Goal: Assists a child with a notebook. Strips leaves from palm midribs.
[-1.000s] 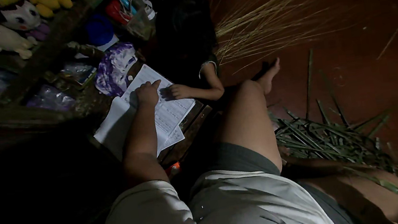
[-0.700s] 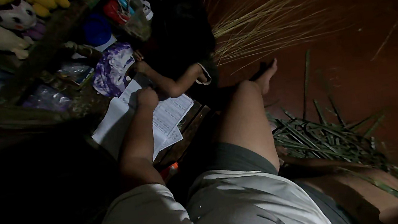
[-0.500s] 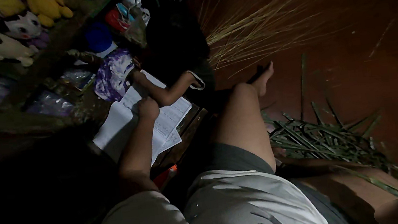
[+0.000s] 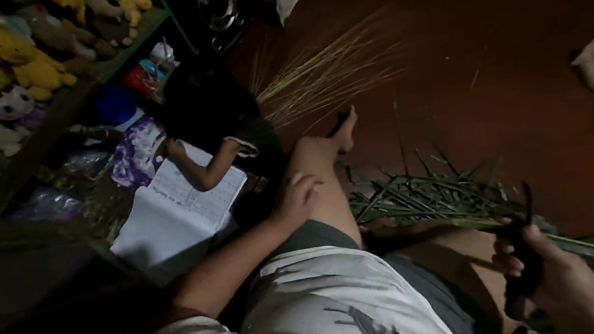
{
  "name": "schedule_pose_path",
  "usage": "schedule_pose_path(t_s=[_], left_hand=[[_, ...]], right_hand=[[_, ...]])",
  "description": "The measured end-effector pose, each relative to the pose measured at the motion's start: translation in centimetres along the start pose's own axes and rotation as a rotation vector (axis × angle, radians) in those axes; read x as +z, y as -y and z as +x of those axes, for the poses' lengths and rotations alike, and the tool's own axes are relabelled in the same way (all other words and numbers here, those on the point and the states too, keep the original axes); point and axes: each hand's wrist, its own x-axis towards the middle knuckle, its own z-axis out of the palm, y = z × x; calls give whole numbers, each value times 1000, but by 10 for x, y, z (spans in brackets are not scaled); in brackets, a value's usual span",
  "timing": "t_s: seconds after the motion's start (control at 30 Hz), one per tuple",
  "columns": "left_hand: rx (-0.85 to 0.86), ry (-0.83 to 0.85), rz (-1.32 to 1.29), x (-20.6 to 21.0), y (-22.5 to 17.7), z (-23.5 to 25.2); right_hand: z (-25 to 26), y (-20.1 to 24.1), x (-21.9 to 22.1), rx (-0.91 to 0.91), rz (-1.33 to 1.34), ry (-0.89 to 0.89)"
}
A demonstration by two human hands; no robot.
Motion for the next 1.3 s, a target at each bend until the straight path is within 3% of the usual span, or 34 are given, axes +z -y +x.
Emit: schedule_pose_path(t_s=[0.1,0.2,0.33,0.53,0.67,0.93,1.1,1.3], left_hand=[[227,295,7,22,-79,32],[312,548,75,51,-139,41],[320,642,114,87,-179,26],[292,507,68,110,-190,8],[295,513,86,106,-193,3],[199,602,281,106,-218,2],[109,560,89,109,-204,2],[142,447,-150,119,-182,-1]], right_hand=[[-1,1,9,37,-26,46],[-11,4,15,97,-11,73],[-25,15,14,134,34,110],[-34,25,16,23,114,108],[-38,21,18,-49,60,159],[-40,13,26,16,-368,198],[-35,6,24,-126,-342,315],[-32,2,22,-169,-390,349]])
